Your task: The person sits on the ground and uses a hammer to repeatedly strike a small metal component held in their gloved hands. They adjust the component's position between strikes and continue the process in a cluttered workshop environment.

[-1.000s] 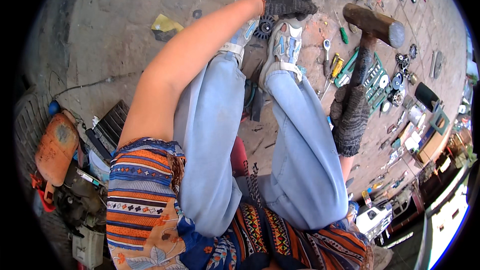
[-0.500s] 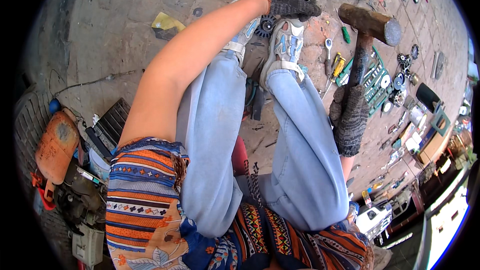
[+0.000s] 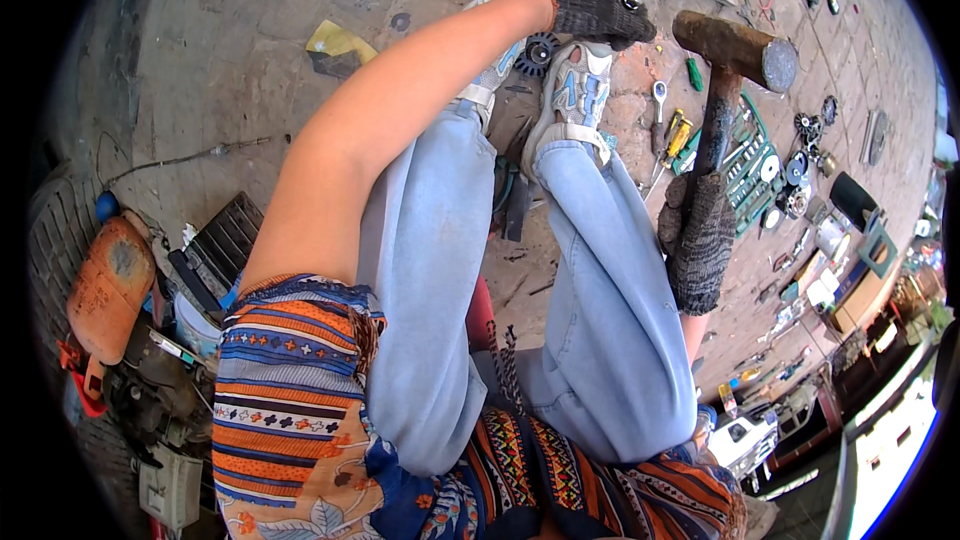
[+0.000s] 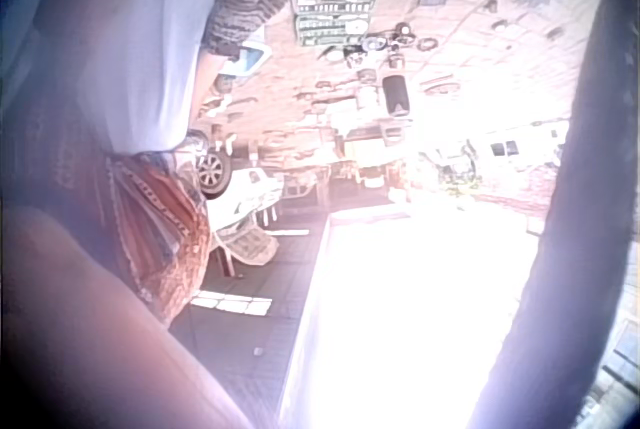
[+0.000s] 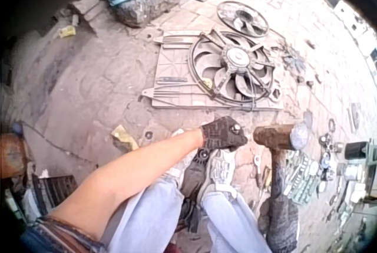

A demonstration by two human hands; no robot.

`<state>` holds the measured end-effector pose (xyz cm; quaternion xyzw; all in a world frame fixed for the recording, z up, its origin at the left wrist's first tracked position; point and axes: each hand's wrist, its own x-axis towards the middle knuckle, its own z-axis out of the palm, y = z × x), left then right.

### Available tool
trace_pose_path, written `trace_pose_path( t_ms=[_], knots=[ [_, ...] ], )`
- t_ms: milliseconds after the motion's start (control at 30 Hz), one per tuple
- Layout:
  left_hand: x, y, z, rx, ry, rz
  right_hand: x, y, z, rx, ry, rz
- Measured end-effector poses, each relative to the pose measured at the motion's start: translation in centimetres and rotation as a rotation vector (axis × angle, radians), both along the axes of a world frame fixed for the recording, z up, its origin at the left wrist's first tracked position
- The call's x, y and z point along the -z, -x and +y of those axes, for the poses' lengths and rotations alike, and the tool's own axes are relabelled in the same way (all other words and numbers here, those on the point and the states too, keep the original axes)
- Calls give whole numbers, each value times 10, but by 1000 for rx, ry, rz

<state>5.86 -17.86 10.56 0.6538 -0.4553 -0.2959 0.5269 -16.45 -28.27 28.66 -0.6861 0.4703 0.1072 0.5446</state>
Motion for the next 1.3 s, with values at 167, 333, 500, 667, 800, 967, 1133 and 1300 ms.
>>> trace_pose_path(
  t_ms=[167,333,500,667,800,967,1133,1300],
  knots=[
    [-19,4,6,-65,-160,260,-2,0,-1,22,-59,3],
    [-24,4,8,-85,-145,230,-2,-1,3,23,-29,1],
    [-16,1,6,-48,-123,213,-3,-2,1,-1,-25,14],
    [-13,1,2,-69,-160,251,-1,-1,0,-30,6,5],
    [-8,-2,-1,-32,-132,209,-2,-3,3,6,-16,19],
    [-7,-2,-2,-20,-147,254,-2,-3,2,-3,-17,20],
    [0,-4,-4,-11,-103,271,-1,-1,2,-12,-4,-16],
    [-2,-3,-3,-18,-71,319,0,0,1,-5,-28,-12]
  ],
)
